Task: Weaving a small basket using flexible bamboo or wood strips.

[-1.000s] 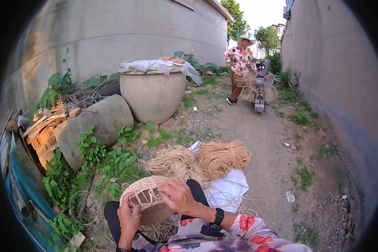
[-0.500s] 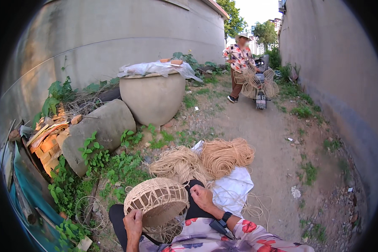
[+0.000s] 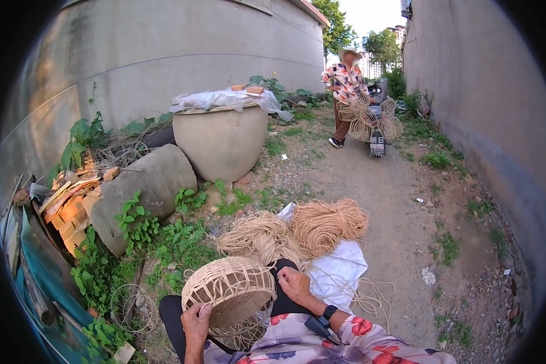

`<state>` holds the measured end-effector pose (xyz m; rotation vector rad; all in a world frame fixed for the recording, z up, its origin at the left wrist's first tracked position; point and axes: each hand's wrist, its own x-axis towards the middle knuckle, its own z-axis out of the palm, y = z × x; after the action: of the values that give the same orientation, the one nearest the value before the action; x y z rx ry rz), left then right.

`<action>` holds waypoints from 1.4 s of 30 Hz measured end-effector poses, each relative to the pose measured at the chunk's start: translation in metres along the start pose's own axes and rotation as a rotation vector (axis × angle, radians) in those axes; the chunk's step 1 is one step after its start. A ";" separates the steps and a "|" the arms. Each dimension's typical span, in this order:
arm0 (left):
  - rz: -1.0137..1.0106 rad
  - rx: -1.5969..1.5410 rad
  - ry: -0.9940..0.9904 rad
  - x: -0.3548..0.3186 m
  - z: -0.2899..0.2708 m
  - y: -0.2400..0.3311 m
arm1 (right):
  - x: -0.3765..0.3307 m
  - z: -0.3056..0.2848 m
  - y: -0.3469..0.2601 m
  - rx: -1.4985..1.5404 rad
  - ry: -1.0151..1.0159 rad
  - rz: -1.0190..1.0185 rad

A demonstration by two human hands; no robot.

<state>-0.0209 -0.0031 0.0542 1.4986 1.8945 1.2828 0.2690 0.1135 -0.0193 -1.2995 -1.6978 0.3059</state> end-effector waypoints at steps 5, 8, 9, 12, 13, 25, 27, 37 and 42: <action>-0.041 -0.002 -0.027 0.002 -0.004 0.009 | -0.002 0.000 0.003 -0.006 0.009 0.003; 0.000 -0.011 -0.058 -0.003 -0.006 0.027 | -0.004 -0.001 0.003 -0.002 0.012 0.014; -0.001 -0.010 -0.058 -0.003 -0.005 0.026 | -0.005 -0.002 0.003 -0.008 0.005 0.023; -0.017 -0.009 -0.038 -0.001 -0.001 0.021 | -0.004 -0.003 0.003 -0.025 -0.006 0.032; -0.032 -0.006 -0.038 0.000 -0.001 0.018 | -0.005 -0.003 0.003 -0.037 -0.012 0.037; -0.027 0.038 0.073 -0.002 0.001 0.016 | -0.002 0.004 -0.006 0.013 -0.023 -0.008; -0.012 0.089 0.142 -0.004 -0.002 0.021 | 0.000 0.004 -0.006 0.019 -0.026 -0.004; 0.040 -0.217 0.019 0.000 -0.049 -0.053 | -0.002 0.004 -0.006 0.051 -0.069 -0.021; 0.208 0.431 0.004 -0.025 -0.056 0.036 | -0.004 0.003 0.003 0.033 -0.031 -0.023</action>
<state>-0.0363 -0.0486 0.1066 1.9489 2.1619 0.9948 0.2687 0.1121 -0.0249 -1.2563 -1.7250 0.3409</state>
